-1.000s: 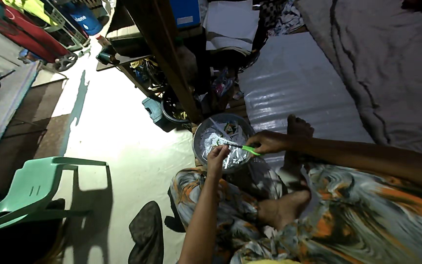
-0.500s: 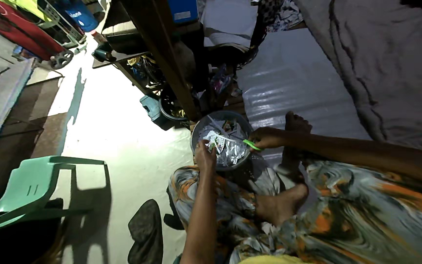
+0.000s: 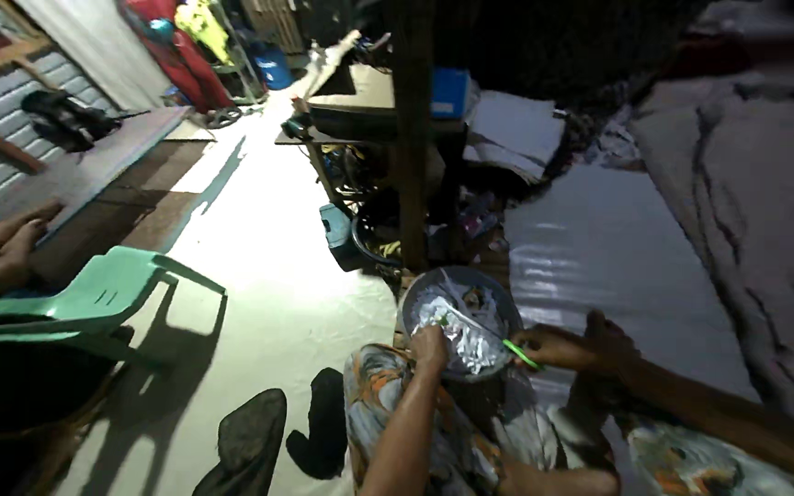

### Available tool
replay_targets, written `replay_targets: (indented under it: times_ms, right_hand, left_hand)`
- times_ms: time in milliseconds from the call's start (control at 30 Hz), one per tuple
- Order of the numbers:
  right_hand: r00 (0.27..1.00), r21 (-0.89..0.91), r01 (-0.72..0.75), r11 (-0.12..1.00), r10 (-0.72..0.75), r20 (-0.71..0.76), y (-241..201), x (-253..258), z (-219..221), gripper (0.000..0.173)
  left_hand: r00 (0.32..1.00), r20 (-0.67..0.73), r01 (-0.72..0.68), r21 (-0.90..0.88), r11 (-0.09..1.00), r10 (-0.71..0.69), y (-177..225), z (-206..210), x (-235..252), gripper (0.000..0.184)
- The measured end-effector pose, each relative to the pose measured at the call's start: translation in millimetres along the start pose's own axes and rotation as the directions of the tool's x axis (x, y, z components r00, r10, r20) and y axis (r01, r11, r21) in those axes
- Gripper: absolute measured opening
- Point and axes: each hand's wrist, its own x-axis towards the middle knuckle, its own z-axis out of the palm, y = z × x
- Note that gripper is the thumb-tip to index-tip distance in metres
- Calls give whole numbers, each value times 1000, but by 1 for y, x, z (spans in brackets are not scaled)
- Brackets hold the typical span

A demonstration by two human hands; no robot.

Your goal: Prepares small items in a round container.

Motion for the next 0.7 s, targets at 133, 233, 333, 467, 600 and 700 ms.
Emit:
replay_targets:
  times_ms: [133, 233, 333, 467, 600, 700]
  right_hand:
    - [991, -17, 20, 1000, -22, -134, 18, 18, -1, 34]
    - [958, 38, 12, 999, -1, -286, 8, 16, -2, 34]
    - [936, 71, 37, 997, -10, -352, 5, 19, -1, 34]
    - [934, 66, 48, 997, -21, -356, 6, 24, 3, 34]
    - [952, 80, 85, 993, -57, -301, 7, 26, 7, 33]
    - [964, 109, 84, 991, -53, -260, 6, 26, 10, 34]
  left_hand:
    - [987, -71, -162, -303, 939, 147, -9, -3, 0, 36]
    - [947, -190, -319, -613, 723, 257, -14, 5, -2, 30]
    - [954, -136, -241, -876, 418, 266, -4, 14, -12, 23]
    - [951, -92, -137, -981, 138, 295, 17, 28, -24, 11]
    - [955, -102, -124, -990, 62, 279, 27, 38, -24, 11]
    - [959, -63, -74, -997, 29, 278, 30, 39, -25, 9]
